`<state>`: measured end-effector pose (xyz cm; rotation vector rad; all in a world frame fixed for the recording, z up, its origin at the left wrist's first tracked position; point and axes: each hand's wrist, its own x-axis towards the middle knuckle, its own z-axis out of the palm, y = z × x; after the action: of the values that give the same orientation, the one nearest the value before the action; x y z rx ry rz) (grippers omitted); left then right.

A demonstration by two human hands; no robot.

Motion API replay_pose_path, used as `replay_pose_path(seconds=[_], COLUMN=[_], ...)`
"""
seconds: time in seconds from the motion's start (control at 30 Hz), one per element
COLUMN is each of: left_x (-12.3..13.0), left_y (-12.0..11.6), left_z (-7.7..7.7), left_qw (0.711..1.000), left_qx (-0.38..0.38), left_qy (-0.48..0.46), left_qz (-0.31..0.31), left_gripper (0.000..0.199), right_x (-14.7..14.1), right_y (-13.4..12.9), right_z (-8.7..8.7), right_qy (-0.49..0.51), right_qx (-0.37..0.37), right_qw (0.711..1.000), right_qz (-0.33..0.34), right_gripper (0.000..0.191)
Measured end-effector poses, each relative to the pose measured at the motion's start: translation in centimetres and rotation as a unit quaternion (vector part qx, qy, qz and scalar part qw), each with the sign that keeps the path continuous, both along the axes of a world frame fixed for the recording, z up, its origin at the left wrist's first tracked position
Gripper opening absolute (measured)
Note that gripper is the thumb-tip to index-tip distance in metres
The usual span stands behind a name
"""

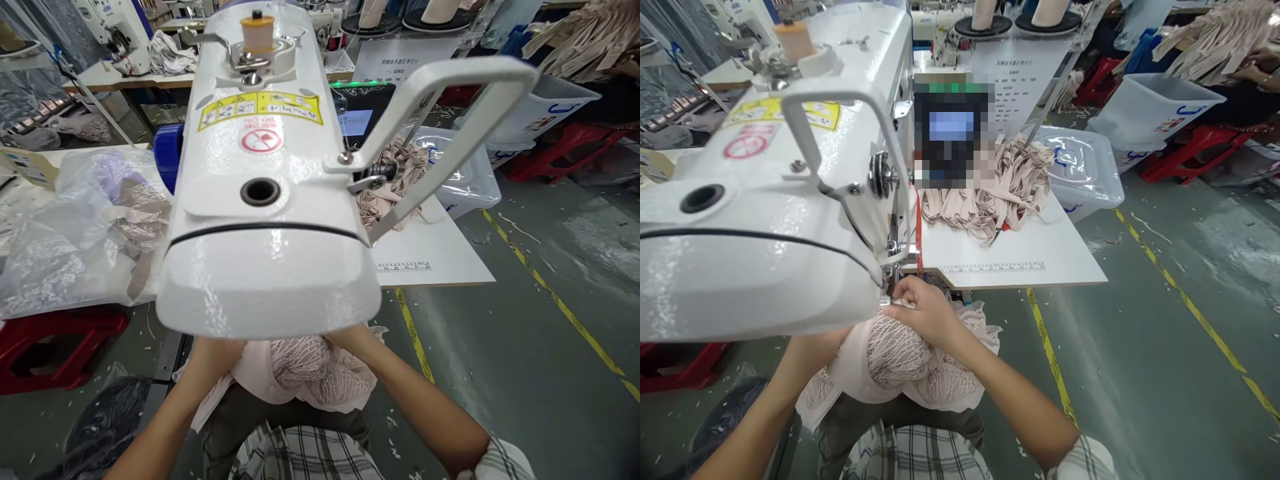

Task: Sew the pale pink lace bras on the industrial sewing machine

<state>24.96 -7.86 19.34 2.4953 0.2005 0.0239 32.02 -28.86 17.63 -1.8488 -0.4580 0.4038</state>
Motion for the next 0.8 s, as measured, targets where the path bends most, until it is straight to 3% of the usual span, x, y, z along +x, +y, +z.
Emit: replay_pose_path(seconds=[0.17, 0.33, 0.4, 0.47, 0.53, 0.6, 0.7, 0.8], left_x=[-0.1, 0.1, 0.2, 0.4, 0.5, 0.5, 0.3, 0.0], left_y=[-0.3, 0.1, 0.5, 0.9, 1.1, 1.1, 0.7, 0.2], left_z=[0.3, 0.4, 0.3, 0.3, 0.6, 1.0, 1.5, 1.5], left_qw=[1.0, 1.0, 0.999, 0.998, 0.997, 0.997, 0.999, 1.0], left_qx=[0.002, 0.018, 0.026, 0.04, 0.046, 0.038, 0.014, 0.004], left_qy=[0.001, -0.004, -0.006, -0.01, -0.015, -0.02, -0.012, 0.026], left_qz=[-0.004, -0.023, -0.026, -0.037, -0.053, -0.061, -0.051, -0.011], left_gripper=[0.021, 0.022, 0.025, 0.027, 0.026, 0.025, 0.027, 0.038], right_x=[-0.1, -1.5, -2.7, -4.1, -5.5, -6.6, -7.9, -8.6], right_y=[0.0, -0.6, -1.2, -1.9, -2.7, -3.5, -4.6, -5.4], right_z=[-0.7, -3.2, -4.6, -6.0, -7.3, -8.3, -9.6, -10.3], right_qy=[0.051, 0.081, 0.108, 0.163, 0.222, 0.267, 0.325, 0.378], right_qx=[0.031, 0.038, 0.059, 0.087, 0.093, 0.096, 0.157, 0.221], right_qw=[0.998, 0.996, 0.992, 0.977, 0.953, 0.935, 0.917, 0.894], right_qz=[-0.005, -0.016, 0.019, 0.104, 0.184, 0.212, 0.171, 0.095], right_gripper=[0.031, 0.061, 0.078, 0.087, 0.08, 0.062, 0.038, 0.033])
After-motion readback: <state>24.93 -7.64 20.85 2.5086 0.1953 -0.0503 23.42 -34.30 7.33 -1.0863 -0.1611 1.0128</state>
